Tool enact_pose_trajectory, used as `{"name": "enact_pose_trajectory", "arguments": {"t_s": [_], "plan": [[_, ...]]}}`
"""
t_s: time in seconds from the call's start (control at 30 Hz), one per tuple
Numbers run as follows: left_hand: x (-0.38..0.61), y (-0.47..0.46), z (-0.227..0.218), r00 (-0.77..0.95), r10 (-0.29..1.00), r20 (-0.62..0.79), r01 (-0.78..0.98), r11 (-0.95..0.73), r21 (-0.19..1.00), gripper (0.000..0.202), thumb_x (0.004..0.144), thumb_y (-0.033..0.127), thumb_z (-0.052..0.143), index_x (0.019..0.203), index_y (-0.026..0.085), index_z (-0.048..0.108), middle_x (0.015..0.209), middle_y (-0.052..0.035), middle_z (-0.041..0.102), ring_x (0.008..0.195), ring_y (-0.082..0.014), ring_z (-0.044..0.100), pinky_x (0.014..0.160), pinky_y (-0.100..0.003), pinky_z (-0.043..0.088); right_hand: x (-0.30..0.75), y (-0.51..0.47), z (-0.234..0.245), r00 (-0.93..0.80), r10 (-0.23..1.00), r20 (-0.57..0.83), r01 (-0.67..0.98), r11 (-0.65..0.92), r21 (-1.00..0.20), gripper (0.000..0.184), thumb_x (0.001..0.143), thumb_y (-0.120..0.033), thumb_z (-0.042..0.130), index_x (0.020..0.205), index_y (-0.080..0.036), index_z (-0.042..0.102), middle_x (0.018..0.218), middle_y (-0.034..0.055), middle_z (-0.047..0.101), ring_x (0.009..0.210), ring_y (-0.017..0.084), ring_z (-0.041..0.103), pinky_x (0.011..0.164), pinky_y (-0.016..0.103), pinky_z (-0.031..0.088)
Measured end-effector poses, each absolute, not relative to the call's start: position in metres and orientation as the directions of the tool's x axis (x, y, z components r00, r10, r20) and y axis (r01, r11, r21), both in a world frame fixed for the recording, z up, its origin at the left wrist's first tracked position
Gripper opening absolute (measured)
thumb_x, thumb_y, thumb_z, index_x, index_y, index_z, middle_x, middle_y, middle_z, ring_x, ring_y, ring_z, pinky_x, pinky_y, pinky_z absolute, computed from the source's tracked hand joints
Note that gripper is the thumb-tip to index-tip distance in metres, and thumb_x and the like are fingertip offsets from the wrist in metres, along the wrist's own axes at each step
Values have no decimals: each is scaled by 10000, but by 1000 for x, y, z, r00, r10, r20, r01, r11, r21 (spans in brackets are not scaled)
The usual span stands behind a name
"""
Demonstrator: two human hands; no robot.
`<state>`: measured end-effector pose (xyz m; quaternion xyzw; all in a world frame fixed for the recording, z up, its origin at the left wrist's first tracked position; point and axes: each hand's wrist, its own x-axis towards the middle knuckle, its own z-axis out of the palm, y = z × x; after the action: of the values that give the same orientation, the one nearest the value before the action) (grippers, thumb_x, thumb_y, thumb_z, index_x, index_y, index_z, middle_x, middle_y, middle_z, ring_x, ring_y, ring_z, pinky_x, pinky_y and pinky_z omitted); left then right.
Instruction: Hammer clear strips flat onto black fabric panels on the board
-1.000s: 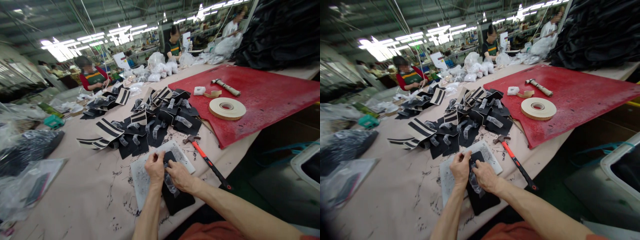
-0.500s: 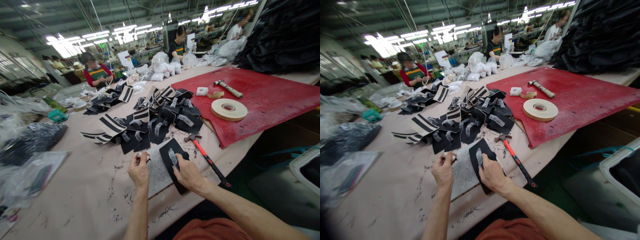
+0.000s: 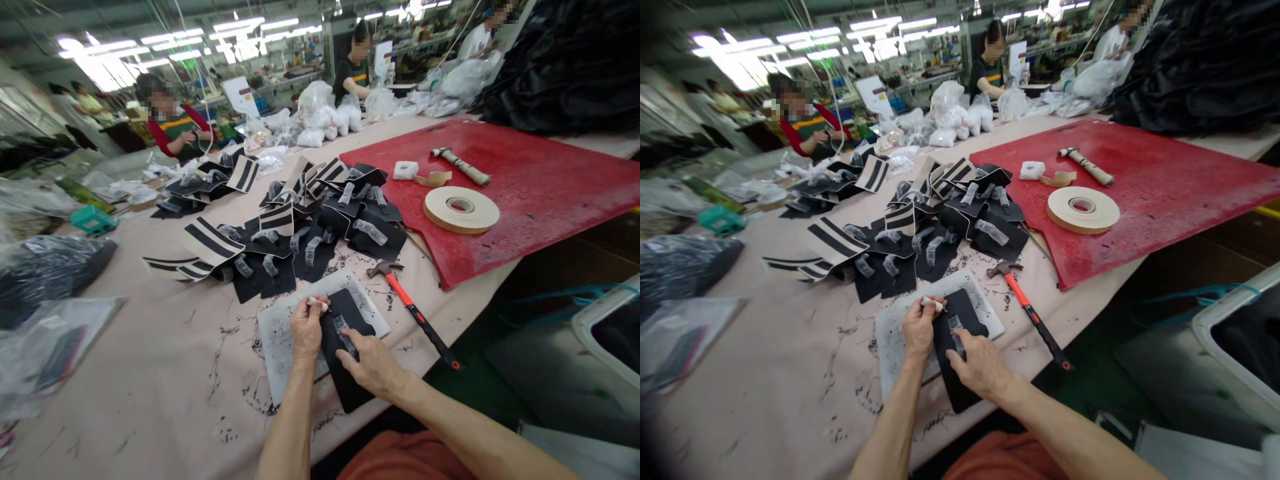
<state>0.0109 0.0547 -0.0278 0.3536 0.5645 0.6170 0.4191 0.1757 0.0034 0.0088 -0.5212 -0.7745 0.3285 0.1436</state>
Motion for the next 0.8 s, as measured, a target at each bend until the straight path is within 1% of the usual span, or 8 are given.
{"name": "enact_pose_trajectory", "arguments": {"t_s": [0.1,0.17,0.33,0.5,0.63,0.7,0.73,0.8], "plan": [[14,54,-30,-406,911,-71,-187,-6,982,353,849,497,698,959,162,664,925,-69,761,864,-227,752,784,-340,607,177,4,6,-416,902,-113,693,233,-683,465,945,-352,566,1357,-135,578,1173,144,718,1038,313,695,925,406,517],[14,53,-29,-396,916,-63,-161,-2,987,349,860,498,690,959,164,669,934,-71,762,869,-224,749,792,-342,605,177,4,5,-418,903,-102,687,241,-685,470,940,-349,567,1357,-133,576,1151,146,724,1012,318,703,905,414,525],[13,52,-24,-345,938,12,52,6,999,292,913,453,639,949,171,705,965,-66,764,889,-197,722,828,-310,571,177,4,2,-429,900,-77,673,262,-691,460,946,-348,549,1352,-135,575,1119,151,731,977,314,715,872,407,534],[18,50,-16,-367,928,67,213,14,977,229,929,392,597,930,186,697,919,-49,769,833,-181,710,798,-290,551,177,5,3,-425,898,-109,678,236,-696,467,944,-348,548,1356,-129,568,1070,152,739,954,309,718,859,405,532],[24,49,-17,-320,919,230,424,-78,902,157,928,320,571,933,209,683,904,-39,768,807,-183,709,782,-295,551,181,6,12,-464,875,-137,645,228,-729,532,911,-393,606,1374,-135,554,1084,153,732,975,310,704,868,412,524],[25,50,-19,-250,919,305,494,-150,857,147,925,304,570,957,215,684,921,-42,770,823,-189,714,792,-304,554,190,10,18,-508,854,-114,578,239,-780,556,902,-414,620,1387,-154,542,1090,127,726,950,279,697,852,386,526],[25,51,-20,-221,920,324,504,-177,845,146,924,300,572,965,216,684,928,-44,771,831,-190,716,798,-307,556,198,14,20,-508,857,-91,545,238,-804,534,917,-415,599,1385,-165,539,1070,106,723,913,253,692,831,364,527],[22,53,-20,-186,927,326,490,-200,848,139,921,295,579,966,215,683,930,-44,772,842,-191,718,807,-309,561,218,24,22,-410,912,-9,551,239,-799,453,961,-401,533,1349,-168,552,1051,89,703,893,223,668,836,342,519]]}}
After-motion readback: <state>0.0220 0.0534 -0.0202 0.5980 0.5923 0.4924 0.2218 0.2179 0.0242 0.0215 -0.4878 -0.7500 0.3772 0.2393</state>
